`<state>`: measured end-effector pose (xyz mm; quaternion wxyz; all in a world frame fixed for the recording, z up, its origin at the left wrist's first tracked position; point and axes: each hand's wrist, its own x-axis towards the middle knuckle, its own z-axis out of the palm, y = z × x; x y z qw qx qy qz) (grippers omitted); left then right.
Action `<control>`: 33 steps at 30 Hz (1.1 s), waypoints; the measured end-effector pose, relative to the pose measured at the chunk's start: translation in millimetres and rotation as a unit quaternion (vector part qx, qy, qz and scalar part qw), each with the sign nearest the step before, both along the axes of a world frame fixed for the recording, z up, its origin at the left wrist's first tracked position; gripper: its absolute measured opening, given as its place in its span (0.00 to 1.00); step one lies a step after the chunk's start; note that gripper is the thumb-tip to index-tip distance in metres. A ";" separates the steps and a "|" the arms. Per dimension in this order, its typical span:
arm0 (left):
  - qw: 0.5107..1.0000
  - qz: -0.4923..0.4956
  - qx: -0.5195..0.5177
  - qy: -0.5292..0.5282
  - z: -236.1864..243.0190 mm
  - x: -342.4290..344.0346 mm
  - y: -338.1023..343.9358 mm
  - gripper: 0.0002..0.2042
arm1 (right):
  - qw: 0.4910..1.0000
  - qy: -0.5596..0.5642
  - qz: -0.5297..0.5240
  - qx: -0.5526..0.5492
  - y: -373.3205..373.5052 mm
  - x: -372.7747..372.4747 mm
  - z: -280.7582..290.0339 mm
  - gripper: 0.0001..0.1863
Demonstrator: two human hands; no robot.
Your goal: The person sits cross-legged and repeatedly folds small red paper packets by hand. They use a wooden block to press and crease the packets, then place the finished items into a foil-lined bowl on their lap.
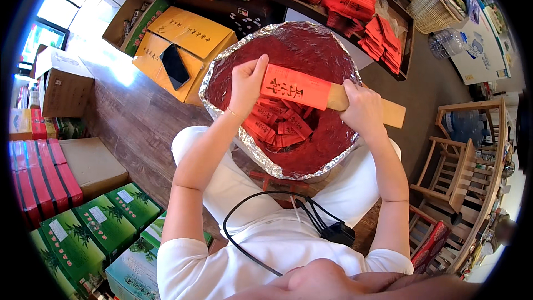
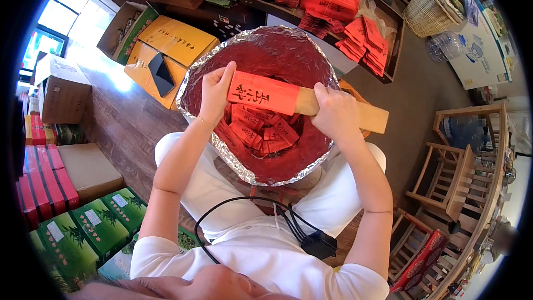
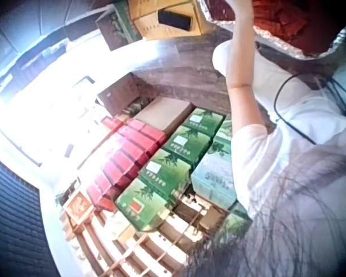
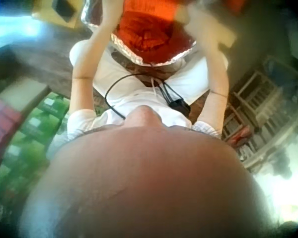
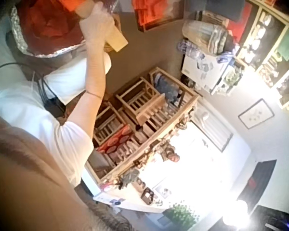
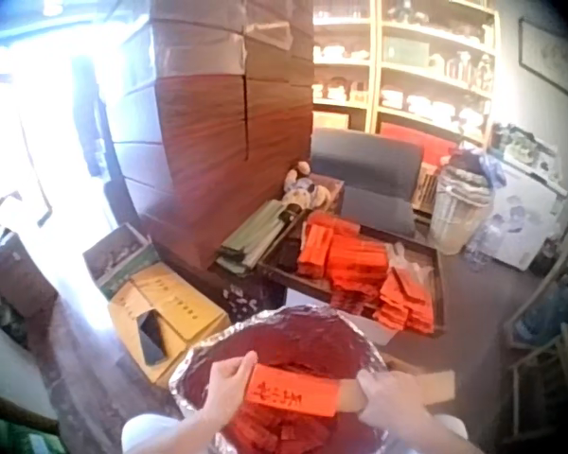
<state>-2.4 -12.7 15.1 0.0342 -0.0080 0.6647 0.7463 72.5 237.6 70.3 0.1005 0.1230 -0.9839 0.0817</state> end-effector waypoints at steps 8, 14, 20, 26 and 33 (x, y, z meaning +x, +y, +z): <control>0.999 0.022 -0.014 0.020 -3.4 8.8 -4.8 0.20 | 0.999 -0.039 -0.022 0.002 -2.5 -4.0 -5.8 0.15; 0.999 0.033 -0.007 0.037 -7.4 8.6 -5.1 0.21 | 1.000 -0.003 0.008 -0.022 -6.5 3.1 -9.2 0.15; 0.997 0.044 -0.037 0.051 -11.5 8.4 -8.0 0.21 | 0.999 -0.019 0.009 -0.025 -6.6 2.6 -9.7 0.15; 0.999 0.028 0.004 0.018 5.9 12.2 -10.5 0.19 | 1.000 -0.016 0.001 -0.019 -5.3 -0.7 -8.2 0.16; 0.999 0.033 0.026 0.035 5.3 6.8 -1.7 0.20 | 0.999 -0.019 -0.002 -0.027 -1.4 -7.9 -7.3 0.18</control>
